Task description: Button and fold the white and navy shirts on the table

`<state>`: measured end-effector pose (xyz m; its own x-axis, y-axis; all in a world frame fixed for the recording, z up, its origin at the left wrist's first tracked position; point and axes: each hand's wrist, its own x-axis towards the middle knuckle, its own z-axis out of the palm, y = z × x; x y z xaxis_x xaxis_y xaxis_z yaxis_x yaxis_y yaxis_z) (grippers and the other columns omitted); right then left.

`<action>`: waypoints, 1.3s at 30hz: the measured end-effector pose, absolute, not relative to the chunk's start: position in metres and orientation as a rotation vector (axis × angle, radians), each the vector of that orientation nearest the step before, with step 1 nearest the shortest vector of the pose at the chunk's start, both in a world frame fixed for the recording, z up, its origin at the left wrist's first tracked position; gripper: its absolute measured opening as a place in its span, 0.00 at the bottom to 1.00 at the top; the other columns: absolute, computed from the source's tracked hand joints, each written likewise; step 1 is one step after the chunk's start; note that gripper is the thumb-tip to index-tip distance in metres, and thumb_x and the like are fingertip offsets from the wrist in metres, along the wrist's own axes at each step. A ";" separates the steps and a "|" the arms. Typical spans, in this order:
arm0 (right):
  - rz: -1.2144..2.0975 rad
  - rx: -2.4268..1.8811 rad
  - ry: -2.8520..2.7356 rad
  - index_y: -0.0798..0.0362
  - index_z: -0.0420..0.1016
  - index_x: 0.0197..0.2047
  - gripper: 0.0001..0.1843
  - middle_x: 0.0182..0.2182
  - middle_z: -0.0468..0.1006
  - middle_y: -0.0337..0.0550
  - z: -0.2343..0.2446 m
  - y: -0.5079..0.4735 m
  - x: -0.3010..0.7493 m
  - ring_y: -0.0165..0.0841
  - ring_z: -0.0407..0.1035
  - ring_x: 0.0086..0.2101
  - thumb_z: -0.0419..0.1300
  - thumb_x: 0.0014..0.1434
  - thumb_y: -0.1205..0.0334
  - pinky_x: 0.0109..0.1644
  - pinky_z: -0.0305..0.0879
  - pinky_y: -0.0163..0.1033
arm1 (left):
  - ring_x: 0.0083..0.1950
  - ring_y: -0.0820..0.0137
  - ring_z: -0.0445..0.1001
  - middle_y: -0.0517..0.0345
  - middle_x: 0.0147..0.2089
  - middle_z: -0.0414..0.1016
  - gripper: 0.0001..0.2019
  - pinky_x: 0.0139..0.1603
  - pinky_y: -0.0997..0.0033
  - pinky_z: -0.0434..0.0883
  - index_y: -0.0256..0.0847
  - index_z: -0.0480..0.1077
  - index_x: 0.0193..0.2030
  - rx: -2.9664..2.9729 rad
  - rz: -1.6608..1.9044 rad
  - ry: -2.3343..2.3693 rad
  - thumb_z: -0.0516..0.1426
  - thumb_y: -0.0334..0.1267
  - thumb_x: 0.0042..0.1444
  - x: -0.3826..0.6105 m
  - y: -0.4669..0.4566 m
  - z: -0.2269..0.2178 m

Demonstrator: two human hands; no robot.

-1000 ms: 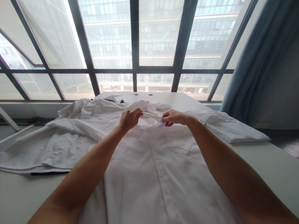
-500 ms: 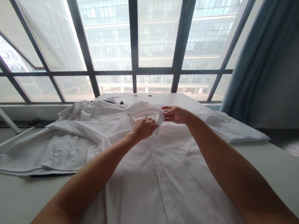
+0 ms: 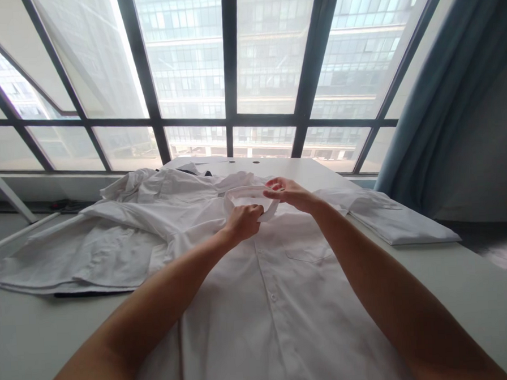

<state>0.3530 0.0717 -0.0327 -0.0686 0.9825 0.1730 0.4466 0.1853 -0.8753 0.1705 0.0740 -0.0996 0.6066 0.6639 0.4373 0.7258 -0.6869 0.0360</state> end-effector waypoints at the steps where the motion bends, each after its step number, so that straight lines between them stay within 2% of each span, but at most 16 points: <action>1: 0.651 -1.473 -1.767 0.55 0.74 0.39 0.16 0.33 0.75 0.41 -0.032 0.070 0.352 0.31 0.69 0.33 0.68 0.48 0.59 0.33 0.64 0.33 | 0.43 0.56 0.78 0.50 0.41 0.80 0.08 0.42 0.62 0.71 0.40 0.74 0.41 -2.684 -0.641 -1.166 0.56 0.32 0.55 0.171 0.074 -0.100; 3: 0.323 -1.612 -1.924 0.55 0.75 0.32 0.09 0.28 0.74 0.39 -0.032 0.068 0.350 0.31 0.68 0.30 0.66 0.50 0.59 0.32 0.61 0.33 | 0.42 0.55 0.79 0.48 0.40 0.80 0.09 0.41 0.61 0.71 0.39 0.74 0.42 -2.681 -0.649 -1.156 0.58 0.41 0.58 0.171 0.073 -0.101; 6: 0.064 -1.671 -1.975 0.55 0.73 0.26 0.08 0.22 0.71 0.37 -0.031 0.066 0.347 0.30 0.66 0.27 0.61 0.54 0.61 0.31 0.58 0.33 | 0.39 0.55 0.79 0.46 0.37 0.79 0.21 0.40 0.62 0.71 0.37 0.74 0.40 -2.686 -0.696 -1.125 0.55 0.56 0.61 0.174 0.069 -0.100; 7: 0.049 -1.659 -1.958 0.55 0.73 0.25 0.09 0.21 0.72 0.37 -0.032 0.066 0.347 0.29 0.66 0.27 0.61 0.55 0.61 0.31 0.58 0.33 | 0.38 0.56 0.79 0.46 0.36 0.79 0.23 0.40 0.63 0.70 0.37 0.74 0.39 -2.686 -0.712 -1.117 0.52 0.57 0.63 0.175 0.068 -0.100; 10: 0.210 -1.615 -1.830 0.56 0.74 0.30 0.06 0.21 0.73 0.37 -0.034 0.068 0.346 0.28 0.67 0.24 0.61 0.56 0.63 0.28 0.60 0.32 | 0.37 0.59 0.79 0.46 0.35 0.79 0.23 0.39 0.64 0.70 0.37 0.75 0.37 -2.666 -0.719 -1.126 0.46 0.49 0.69 0.177 0.065 -0.099; 12: 0.405 -1.585 -1.690 0.57 0.74 0.35 0.04 0.19 0.72 0.36 -0.036 0.071 0.347 0.28 0.67 0.20 0.62 0.57 0.65 0.25 0.62 0.31 | 0.39 0.59 0.79 0.46 0.37 0.80 0.20 0.39 0.64 0.70 0.37 0.76 0.38 -2.639 -0.694 -1.155 0.47 0.46 0.69 0.178 0.065 -0.098; 14: 0.546 -1.551 -1.563 0.57 0.72 0.40 0.06 0.16 0.71 0.35 -0.038 0.074 0.348 0.28 0.67 0.18 0.62 0.57 0.68 0.23 0.63 0.30 | 0.40 0.59 0.79 0.46 0.38 0.80 0.18 0.40 0.64 0.70 0.38 0.76 0.39 -2.609 -0.677 -1.190 0.49 0.46 0.68 0.178 0.066 -0.098; 19: 0.608 -1.524 -1.511 0.57 0.70 0.45 0.13 0.16 0.73 0.35 -0.039 0.073 0.344 0.30 0.69 0.17 0.65 0.58 0.65 0.20 0.65 0.31 | 0.40 0.59 0.78 0.48 0.37 0.80 0.14 0.39 0.66 0.70 0.39 0.75 0.39 -2.565 -0.697 -1.223 0.54 0.47 0.65 0.176 0.067 -0.099; 22: 0.655 -1.627 -1.710 0.58 0.71 0.47 0.20 0.15 0.72 0.35 -0.037 0.067 0.343 0.32 0.69 0.16 0.69 0.54 0.61 0.17 0.63 0.31 | 0.37 0.60 0.78 0.49 0.34 0.78 0.15 0.37 0.66 0.69 0.39 0.74 0.37 -2.561 -0.758 -1.190 0.54 0.48 0.65 0.177 0.066 -0.103; 25: 0.635 -1.688 -1.806 0.59 0.73 0.49 0.16 0.13 0.72 0.36 -0.033 0.061 0.343 0.35 0.72 0.17 0.65 0.58 0.64 0.19 0.65 0.32 | 0.35 0.62 0.76 0.50 0.31 0.76 0.20 0.36 0.66 0.69 0.39 0.73 0.34 -2.593 -0.849 -1.029 0.50 0.51 0.67 0.175 0.068 -0.103; 29: 0.253 -1.638 -1.782 0.58 0.71 0.56 0.19 0.19 0.77 0.39 -0.030 0.066 0.352 0.33 0.74 0.21 0.59 0.61 0.66 0.28 0.69 0.33 | 0.44 0.62 0.75 0.49 0.38 0.77 0.17 0.46 0.62 0.70 0.40 0.72 0.36 -2.569 -1.063 -0.700 0.47 0.46 0.69 0.154 0.087 -0.087; 31: 0.156 -1.584 -1.735 0.58 0.68 0.60 0.21 0.26 0.81 0.43 -0.034 0.075 0.362 0.32 0.76 0.25 0.56 0.65 0.63 0.34 0.70 0.33 | 0.49 0.61 0.73 0.47 0.44 0.76 0.16 0.53 0.59 0.69 0.39 0.71 0.42 -2.459 -1.233 -0.796 0.46 0.43 0.69 0.133 0.106 -0.078; 33: 0.124 -1.623 -1.743 0.57 0.68 0.60 0.21 0.36 0.83 0.48 -0.045 0.086 0.376 0.33 0.78 0.33 0.51 0.67 0.59 0.41 0.70 0.34 | 0.53 0.60 0.72 0.46 0.49 0.76 0.15 0.56 0.59 0.68 0.38 0.70 0.49 -2.335 -1.333 -1.100 0.45 0.40 0.69 0.107 0.127 -0.078; 36: 0.086 -1.892 -1.919 0.53 0.76 0.52 0.16 0.47 0.81 0.49 -0.070 0.099 0.402 0.36 0.75 0.47 0.51 0.67 0.61 0.51 0.66 0.34 | 0.59 0.57 0.70 0.44 0.57 0.74 0.17 0.62 0.57 0.64 0.36 0.68 0.57 -2.354 -1.039 -1.521 0.51 0.40 0.65 0.070 0.152 -0.094; 39: 0.116 -2.074 -2.006 0.54 0.80 0.47 0.13 0.48 0.81 0.51 -0.096 0.104 0.425 0.40 0.73 0.50 0.57 0.63 0.63 0.53 0.64 0.37 | 0.64 0.56 0.67 0.44 0.63 0.70 0.22 0.66 0.57 0.60 0.37 0.67 0.62 -2.470 -0.555 -1.739 0.53 0.43 0.63 0.049 0.165 -0.117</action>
